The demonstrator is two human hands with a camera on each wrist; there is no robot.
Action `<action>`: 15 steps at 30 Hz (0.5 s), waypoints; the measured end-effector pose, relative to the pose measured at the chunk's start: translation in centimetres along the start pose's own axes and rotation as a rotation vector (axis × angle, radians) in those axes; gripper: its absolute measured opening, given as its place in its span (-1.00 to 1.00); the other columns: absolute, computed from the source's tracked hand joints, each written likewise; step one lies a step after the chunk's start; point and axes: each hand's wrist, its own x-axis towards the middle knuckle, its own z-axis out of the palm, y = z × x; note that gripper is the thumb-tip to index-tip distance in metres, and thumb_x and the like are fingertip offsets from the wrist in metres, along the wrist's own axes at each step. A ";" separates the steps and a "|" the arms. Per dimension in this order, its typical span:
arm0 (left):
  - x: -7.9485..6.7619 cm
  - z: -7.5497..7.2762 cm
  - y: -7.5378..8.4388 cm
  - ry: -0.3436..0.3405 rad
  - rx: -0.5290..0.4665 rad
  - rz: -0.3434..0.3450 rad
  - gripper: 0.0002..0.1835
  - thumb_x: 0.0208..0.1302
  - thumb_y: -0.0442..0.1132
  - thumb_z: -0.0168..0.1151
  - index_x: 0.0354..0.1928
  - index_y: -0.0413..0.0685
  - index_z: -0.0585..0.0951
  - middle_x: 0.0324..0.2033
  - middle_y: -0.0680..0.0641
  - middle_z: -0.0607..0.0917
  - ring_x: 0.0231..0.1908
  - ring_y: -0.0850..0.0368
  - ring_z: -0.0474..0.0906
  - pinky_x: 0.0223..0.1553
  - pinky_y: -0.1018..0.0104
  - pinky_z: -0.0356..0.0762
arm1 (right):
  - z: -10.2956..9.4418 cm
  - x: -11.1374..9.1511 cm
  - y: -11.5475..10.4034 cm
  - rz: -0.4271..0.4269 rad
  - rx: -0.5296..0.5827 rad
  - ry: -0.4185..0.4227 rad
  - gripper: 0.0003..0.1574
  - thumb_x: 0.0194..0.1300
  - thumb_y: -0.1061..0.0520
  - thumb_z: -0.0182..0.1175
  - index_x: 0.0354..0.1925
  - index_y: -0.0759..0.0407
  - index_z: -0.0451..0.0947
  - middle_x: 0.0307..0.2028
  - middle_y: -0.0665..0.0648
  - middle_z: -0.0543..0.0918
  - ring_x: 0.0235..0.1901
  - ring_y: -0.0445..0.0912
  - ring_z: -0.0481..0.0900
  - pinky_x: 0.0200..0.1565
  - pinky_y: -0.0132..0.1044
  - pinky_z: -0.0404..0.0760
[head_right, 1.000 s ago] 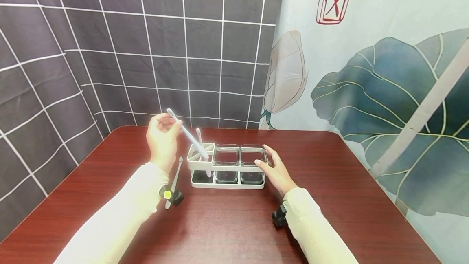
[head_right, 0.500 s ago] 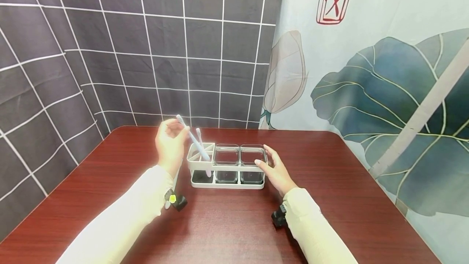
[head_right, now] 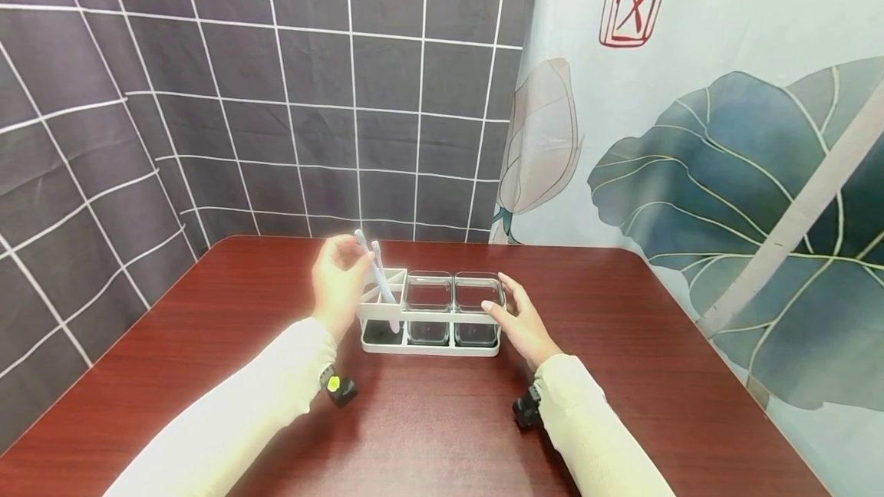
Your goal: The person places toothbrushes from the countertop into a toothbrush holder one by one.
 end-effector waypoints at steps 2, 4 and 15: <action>-0.1 0.1 -0.1 -0.008 0.018 -0.011 -0.77 0.12 -0.53 0.24 -0.15 -0.27 0.52 -0.33 -0.19 0.61 -0.31 0.08 0.53 -0.22 0.34 0.48 | 0.0 0.0 0.0 0.003 0.004 -0.001 -0.11 0.42 0.05 0.10 0.51 0.02 -0.13 0.46 0.30 0.01 0.34 0.23 0.21 0.24 0.24 0.31; -0.3 0.1 -0.1 -0.013 0.031 -0.021 -0.77 0.12 -0.54 0.24 -0.16 -0.27 0.52 -0.34 -0.18 0.61 -0.30 0.04 0.54 -0.23 0.35 0.48 | 0.0 0.0 0.0 0.004 0.007 0.000 -0.11 0.42 0.05 0.10 0.51 0.02 -0.13 0.46 0.30 0.01 0.34 0.23 0.21 0.25 0.24 0.31; -0.3 0.4 -0.9 -0.023 0.045 -0.055 -0.78 0.08 -0.57 0.20 -0.20 -0.29 0.53 -0.34 -0.23 0.62 -0.36 0.10 0.50 -0.37 0.49 0.45 | 0.0 0.0 0.0 0.001 0.006 0.001 -0.11 0.42 0.04 0.10 0.51 0.03 -0.13 0.45 0.30 0.03 0.32 0.23 0.23 0.24 0.23 0.32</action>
